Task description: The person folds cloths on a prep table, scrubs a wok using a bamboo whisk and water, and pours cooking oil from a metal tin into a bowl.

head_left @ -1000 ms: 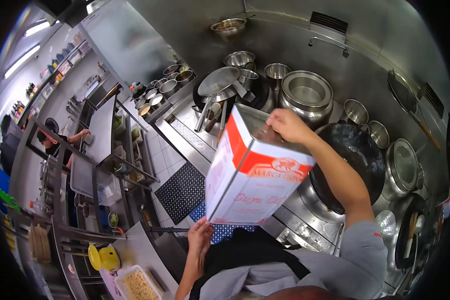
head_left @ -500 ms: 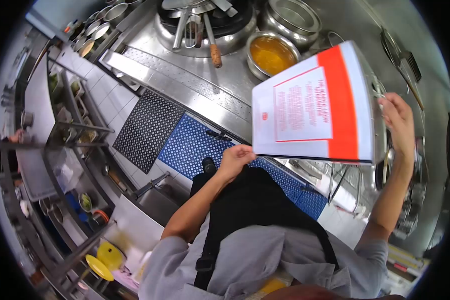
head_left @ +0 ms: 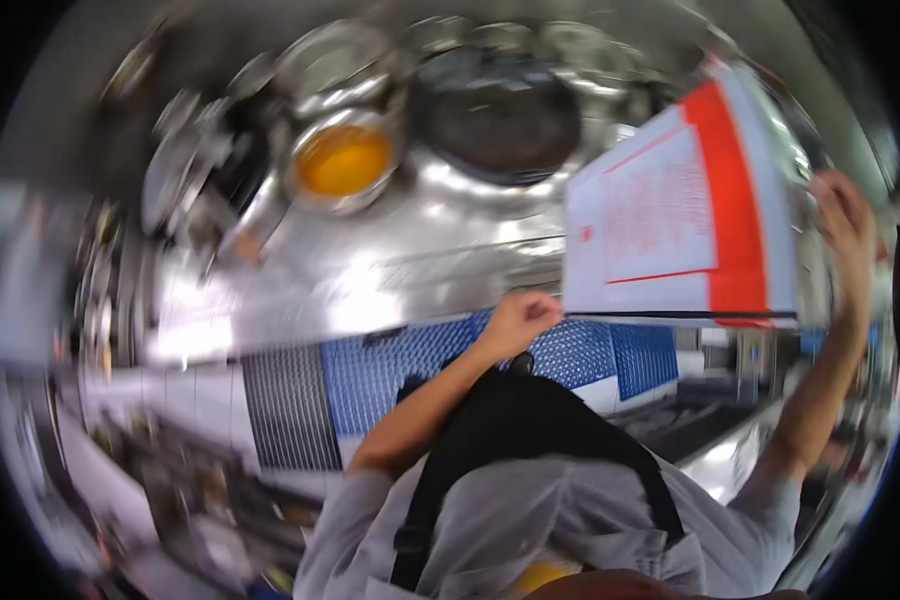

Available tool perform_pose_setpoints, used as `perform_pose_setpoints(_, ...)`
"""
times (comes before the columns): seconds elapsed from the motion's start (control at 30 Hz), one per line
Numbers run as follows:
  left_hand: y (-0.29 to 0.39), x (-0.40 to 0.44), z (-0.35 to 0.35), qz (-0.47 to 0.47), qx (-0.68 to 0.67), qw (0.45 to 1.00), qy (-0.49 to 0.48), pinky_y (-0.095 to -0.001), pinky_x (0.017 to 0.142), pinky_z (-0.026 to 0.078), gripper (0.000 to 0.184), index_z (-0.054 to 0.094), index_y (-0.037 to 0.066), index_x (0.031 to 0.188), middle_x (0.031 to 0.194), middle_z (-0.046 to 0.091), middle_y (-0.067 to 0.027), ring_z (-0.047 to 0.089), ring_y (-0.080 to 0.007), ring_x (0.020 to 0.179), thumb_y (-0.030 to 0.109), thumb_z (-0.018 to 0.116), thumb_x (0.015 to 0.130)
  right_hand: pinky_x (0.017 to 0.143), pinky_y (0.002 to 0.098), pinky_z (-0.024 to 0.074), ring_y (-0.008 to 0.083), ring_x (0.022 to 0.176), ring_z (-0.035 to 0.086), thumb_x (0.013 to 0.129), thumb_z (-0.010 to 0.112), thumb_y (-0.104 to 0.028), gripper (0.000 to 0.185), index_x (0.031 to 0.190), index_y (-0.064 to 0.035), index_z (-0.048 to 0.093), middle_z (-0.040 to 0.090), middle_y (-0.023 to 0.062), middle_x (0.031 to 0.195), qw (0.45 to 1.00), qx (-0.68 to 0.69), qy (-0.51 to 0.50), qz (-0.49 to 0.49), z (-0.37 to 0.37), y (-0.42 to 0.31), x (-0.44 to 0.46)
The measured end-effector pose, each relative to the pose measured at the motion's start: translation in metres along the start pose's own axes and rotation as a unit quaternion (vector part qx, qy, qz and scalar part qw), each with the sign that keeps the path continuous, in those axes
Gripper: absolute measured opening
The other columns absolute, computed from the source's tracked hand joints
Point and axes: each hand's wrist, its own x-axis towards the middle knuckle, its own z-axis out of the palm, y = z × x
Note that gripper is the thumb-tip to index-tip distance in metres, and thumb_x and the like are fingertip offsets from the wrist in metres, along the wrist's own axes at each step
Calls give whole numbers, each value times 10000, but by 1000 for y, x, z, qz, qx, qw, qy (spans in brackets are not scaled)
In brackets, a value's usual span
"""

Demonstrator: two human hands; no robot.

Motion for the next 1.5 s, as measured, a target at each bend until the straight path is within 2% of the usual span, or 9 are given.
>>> perform_pose_setpoints(0.07,-23,23,26,-4,15,999,-51,-222,730,504,172,701,-9,1070,888,709,-26,630,-62,813,58,709,912,546,220,274,12,635,365,973,597,-204,173,890,-54,625,453,-89,715,1000,18,5,-20,-20,42,-21)
perform_pose_setpoints(0.1,-16,35,41,3,-40,997,-67,-212,724,491,186,698,-5,1089,906,707,-23,627,-59,820,53,709,913,559,213,282,10,646,383,967,596,-156,144,880,-44,621,481,-87,731,999,41,13,1,-26,56,-32)
perform_pose_setpoints(0.3,24,127,134,-33,13,994,-99,-226,782,505,195,687,-18,1095,933,714,-39,636,-73,849,63,707,919,625,194,399,11,717,514,950,603,-20,110,845,3,630,591,-55,764,975,167,41,138,-56,209,-89)
perform_pose_setpoints(0.53,21,214,201,-37,104,984,-138,-233,780,516,207,681,-27,1104,915,698,-30,642,-90,837,75,696,925,567,230,398,31,654,499,930,648,-35,125,824,26,622,601,-23,719,957,180,44,223,-56,364,-128)
perform_pose_setpoints(0.8,1,302,269,-97,123,970,-187,-211,737,491,211,687,-29,1099,892,688,-15,607,-60,792,95,700,929,550,312,462,121,588,580,815,754,-171,234,754,36,664,635,72,632,940,4,49,339,-65,546,-130)
perform_pose_setpoints(0.97,4,362,343,-94,110,957,-250,-218,751,499,202,683,-36,1106,896,689,-26,614,-67,802,65,688,931,632,334,494,158,659,614,713,851,-265,353,803,36,690,665,93,708,917,-2,17,399,-50,683,-134)
perform_pose_setpoints(1.23,-52,508,489,-89,64,964,-241,-212,742,497,195,690,-21,1100,894,691,-27,617,-60,788,55,689,920,688,374,536,266,713,693,746,805,-432,441,843,-5,748,714,163,766,886,-61,-88,451,-47,889,-72)
perform_pose_setpoints(1.47,0,610,585,-51,102,955,-274,-231,700,511,196,695,-15,1092,876,691,-36,618,-68,781,55,695,909,680,391,547,296,713,703,702,808,-481,482,798,-13,742,709,184,755,893,-89,-71,435,-77,1021,-17)
perform_pose_setpoints(1.5,1,625,593,-8,163,945,-284,-241,661,514,198,692,-19,1097,855,691,-43,615,-68,763,61,690,916,686,392,548,301,718,703,691,809,-483,486,797,-14,742,709,184,758,895,-95,-72,430,-82,1038,-9)
